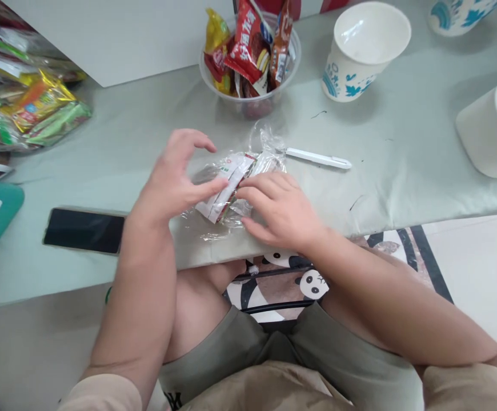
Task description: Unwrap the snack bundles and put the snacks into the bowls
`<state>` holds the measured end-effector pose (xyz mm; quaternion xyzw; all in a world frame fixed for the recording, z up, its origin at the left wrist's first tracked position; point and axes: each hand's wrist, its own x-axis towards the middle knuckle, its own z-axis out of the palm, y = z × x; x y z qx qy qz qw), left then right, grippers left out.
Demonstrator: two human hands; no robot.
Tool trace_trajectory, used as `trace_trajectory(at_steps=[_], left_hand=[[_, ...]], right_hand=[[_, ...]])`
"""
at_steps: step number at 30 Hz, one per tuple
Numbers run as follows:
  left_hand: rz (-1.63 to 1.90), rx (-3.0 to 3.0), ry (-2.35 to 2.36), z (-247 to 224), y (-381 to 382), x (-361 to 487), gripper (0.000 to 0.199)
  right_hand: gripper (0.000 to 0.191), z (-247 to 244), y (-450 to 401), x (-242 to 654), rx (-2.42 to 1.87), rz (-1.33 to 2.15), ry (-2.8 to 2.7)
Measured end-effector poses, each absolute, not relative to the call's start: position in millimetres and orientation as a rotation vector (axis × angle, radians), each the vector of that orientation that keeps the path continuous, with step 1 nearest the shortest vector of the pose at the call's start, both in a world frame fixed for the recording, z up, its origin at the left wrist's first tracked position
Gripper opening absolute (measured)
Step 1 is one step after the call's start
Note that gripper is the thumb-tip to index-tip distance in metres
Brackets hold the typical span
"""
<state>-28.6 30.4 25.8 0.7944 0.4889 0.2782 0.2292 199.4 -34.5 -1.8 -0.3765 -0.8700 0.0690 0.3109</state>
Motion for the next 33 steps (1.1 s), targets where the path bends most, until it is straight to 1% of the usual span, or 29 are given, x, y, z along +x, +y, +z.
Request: trace_trajectory(at_steps=[2,6,10,12,15,17,20,23,25,26,29,30,32,33], left_hand=[[0.643,2.188,1.309,22,28,-23,0.047],[0.548,2.121,1.411,11,31,-18,0.036],[0.545,2.051,1.508,8,35,-12,0.009],[0.612,1.967,1.583,8,38,-12,0.013],[0.802,1.751,1.690,8,44,-18,0.016],[0.899,1.616,1.774,7,47,-25,0.017],[0.927,1.453,1.906,8,50,-33,0.015],[0.907,1.356,1.958,7,50,-39,0.012],[0.893,1.360,1.979,4,50,-43,0.011],[0.880,1.379,1.997,2,50,-46,0.011],[0.818,1.436,2.078,-2,52,-53,0.011],[0.799,1.439,2.112,-2,52,-54,0.010],[0.807,1.438,2.169,2,51,-54,0.006],[0.846,1.449,2.183,7,50,-52,0.005]], right_hand=[[0.026,-9,-37,194,-1.035,0.174,-2.345],[0.027,-18,-38,194,-1.027,0.143,-2.330],[0.037,-16,-37,196,-0.958,0.159,-2.345],[0.039,-13,-36,197,-0.931,0.197,-2.370],[0.044,-9,-35,203,-0.889,0.318,-2.385],[0.056,-7,-35,210,-0.901,0.422,-2.376],[0.074,-3,-36,219,-0.993,0.551,-2.390],[0.079,1,-36,225,-1.065,0.630,-2.432],[0.077,5,-34,229,-1.076,0.688,-2.443],[0.072,7,-32,231,-1.054,0.727,-2.450],[0.047,16,-25,239,-0.904,0.918,-2.518],[0.041,19,-23,241,-0.852,0.997,-2.543],[0.037,23,-21,244,-0.836,1.078,-2.567],[0.036,24,-21,244,-0.883,1.045,-2.559]])
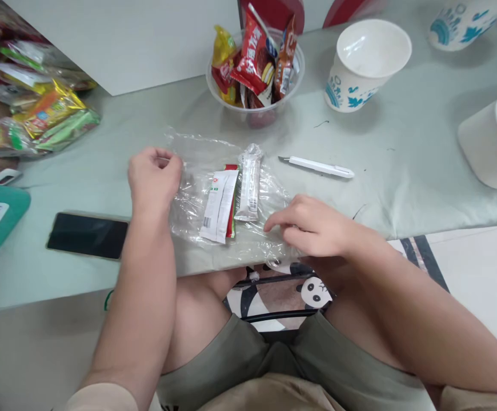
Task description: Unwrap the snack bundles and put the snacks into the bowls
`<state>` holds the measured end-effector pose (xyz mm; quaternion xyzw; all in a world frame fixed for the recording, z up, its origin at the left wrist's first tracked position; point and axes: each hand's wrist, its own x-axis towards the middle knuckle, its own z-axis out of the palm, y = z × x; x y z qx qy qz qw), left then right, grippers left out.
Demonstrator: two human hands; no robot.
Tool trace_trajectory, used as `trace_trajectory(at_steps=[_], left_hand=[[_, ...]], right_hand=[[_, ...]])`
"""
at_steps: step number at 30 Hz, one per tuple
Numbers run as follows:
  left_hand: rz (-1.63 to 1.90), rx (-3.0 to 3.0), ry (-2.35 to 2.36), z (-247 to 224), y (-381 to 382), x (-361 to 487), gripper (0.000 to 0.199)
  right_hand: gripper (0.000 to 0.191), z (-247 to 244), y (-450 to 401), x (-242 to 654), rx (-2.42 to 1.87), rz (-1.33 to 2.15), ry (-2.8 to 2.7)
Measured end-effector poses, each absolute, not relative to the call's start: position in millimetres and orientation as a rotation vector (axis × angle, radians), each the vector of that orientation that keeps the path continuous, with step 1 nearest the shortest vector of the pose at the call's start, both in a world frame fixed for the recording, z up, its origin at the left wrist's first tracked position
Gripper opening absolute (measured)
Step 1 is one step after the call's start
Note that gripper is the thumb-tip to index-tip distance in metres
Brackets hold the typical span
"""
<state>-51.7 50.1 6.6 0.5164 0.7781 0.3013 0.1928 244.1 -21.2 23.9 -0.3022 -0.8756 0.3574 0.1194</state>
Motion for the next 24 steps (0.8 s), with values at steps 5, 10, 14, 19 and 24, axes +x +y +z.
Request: trace_trajectory(at_steps=[5,10,14,19,24], left_hand=[[1.194,1.786,2.048,31,34,-30,0.009],[0.928,2.282,1.588,32,23,-4,0.007],[0.605,2.215,1.572,17,26,0,0.023],[0.603,2.092,1.671,2,38,-10,0.050],[0.704,1.912,1.819,0,44,-18,0.044]], right_hand=[[0.023,13,-20,230,-1.275,0.379,-2.271],[0.030,-9,-10,211,-1.408,0.167,-2.219],[0.041,-14,-5,210,-1.450,0.180,-2.152],[0.041,-18,-4,222,-1.575,0.051,-2.057],[0.038,-19,-6,232,-1.710,-0.086,-1.923]])
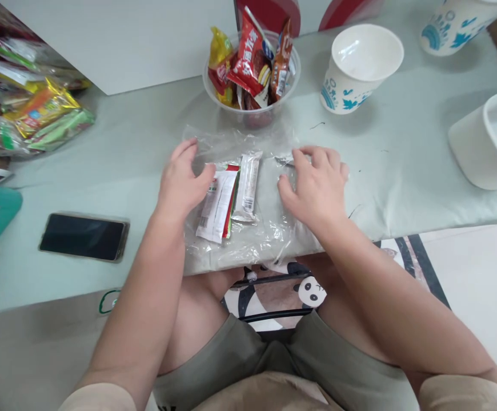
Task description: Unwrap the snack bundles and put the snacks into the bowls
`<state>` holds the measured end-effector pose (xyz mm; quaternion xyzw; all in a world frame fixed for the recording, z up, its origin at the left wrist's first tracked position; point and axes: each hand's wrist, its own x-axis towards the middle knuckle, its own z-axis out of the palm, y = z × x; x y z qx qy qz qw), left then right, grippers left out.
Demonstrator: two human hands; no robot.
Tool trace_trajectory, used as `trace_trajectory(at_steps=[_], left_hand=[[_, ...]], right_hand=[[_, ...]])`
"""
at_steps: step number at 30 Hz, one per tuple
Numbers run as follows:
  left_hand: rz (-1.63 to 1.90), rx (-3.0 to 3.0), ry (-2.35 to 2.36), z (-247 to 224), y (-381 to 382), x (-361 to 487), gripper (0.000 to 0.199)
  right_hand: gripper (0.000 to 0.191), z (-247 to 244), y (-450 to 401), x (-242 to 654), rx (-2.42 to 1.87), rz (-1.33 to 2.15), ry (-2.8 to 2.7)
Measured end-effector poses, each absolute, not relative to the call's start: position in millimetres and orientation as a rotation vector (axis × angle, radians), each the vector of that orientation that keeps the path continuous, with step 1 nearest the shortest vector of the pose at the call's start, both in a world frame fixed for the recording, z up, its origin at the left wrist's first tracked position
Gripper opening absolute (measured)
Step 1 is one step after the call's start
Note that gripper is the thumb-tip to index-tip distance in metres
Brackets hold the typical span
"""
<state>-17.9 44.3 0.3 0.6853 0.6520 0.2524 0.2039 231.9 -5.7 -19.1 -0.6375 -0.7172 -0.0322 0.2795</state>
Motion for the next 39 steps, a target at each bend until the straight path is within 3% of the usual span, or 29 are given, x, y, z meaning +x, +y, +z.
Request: trace_trajectory(at_steps=[4,8,11,17,24,30,34,39], left_hand=[[0.764,1.883,1.844,14,33,-15,0.041],[0.466,1.971,1.718,27,14,-6,0.056],[0.187,1.983,1.668,34,6,-1,0.060],[0.005,1.989,1.667,40,8,-1,0.073],[0.180,1.959,1.710,38,12,-11,0.072],[0.040,1.998,1.689,41,8,-3,0.047],[-0.005,1.990,1.708,45,8,0,0.051],[0.306,1.842,1.590,46,16,-22,0.048]], right_hand=[[0.041,-6,-10,224,-1.550,0.000,-1.951],[0.047,-3,-16,204,-1.263,0.299,-2.254],[0.043,-9,-20,193,-1.255,0.391,-2.333],[0.026,-10,-21,189,-1.353,0.477,-2.210],[0.017,-11,-22,182,-1.437,0.452,-2.134],[0.017,-13,-23,182,-1.433,0.462,-2.128],[0.016,-14,-23,183,-1.436,0.497,-2.116],[0.016,-16,-23,184,-1.412,0.572,-2.054]])
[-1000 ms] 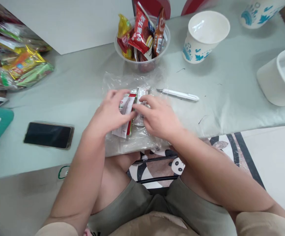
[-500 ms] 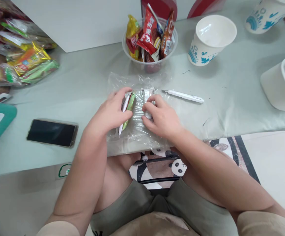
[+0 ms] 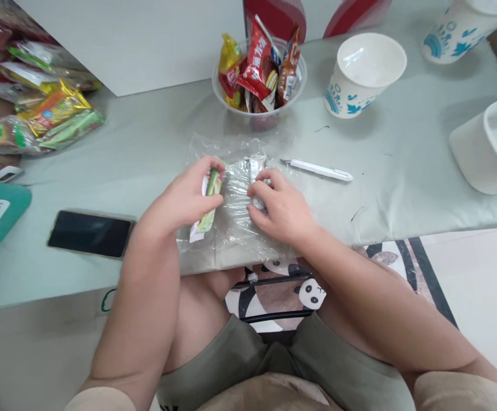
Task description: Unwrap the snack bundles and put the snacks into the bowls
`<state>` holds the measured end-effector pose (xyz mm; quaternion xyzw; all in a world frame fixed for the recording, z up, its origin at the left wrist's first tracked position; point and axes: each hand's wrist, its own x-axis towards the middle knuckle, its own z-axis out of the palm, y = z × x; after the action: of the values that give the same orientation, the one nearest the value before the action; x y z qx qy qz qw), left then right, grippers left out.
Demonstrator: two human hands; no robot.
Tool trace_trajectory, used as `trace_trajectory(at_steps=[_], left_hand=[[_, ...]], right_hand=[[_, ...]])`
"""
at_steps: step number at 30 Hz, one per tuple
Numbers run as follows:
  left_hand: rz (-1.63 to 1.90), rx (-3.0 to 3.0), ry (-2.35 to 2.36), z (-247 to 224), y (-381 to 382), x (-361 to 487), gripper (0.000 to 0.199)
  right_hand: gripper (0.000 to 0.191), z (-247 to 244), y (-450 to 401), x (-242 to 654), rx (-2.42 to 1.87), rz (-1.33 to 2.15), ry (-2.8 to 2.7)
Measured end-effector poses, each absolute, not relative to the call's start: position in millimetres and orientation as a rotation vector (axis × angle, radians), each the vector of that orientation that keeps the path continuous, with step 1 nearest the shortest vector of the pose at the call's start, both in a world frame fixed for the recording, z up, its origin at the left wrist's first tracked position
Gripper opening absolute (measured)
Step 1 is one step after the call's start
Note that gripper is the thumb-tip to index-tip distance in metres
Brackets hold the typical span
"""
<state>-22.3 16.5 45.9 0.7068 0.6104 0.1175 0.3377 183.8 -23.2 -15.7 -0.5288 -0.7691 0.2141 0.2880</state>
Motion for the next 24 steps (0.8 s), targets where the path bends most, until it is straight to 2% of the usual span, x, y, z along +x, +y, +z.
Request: trace_trajectory(at_steps=[5,7,10,14,19,24], left_hand=[[1.007,1.342,1.309,50,20,-31,0.058],[1.151,1.153,1.192,50,21,-24,0.060],[1.197,1.012,1.152,43,22,-6,0.063],[1.207,0.858,1.060,33,20,23,0.068],[1.256,0.721,0.835,28,15,49,0.045],[1.185,0.854,0.854,21,16,47,0.075]], right_hand=[[0.016,-12,-17,186,-1.450,0.670,-1.741],[0.017,-8,-14,188,-1.470,0.710,-1.582],[0.018,-3,-13,192,-1.472,0.757,-1.386],[0.017,1,-18,190,-1.307,0.531,-1.351],[0.023,5,-24,179,-1.114,0.383,-1.668],[0.018,8,-24,181,-1.021,0.502,-1.766]])
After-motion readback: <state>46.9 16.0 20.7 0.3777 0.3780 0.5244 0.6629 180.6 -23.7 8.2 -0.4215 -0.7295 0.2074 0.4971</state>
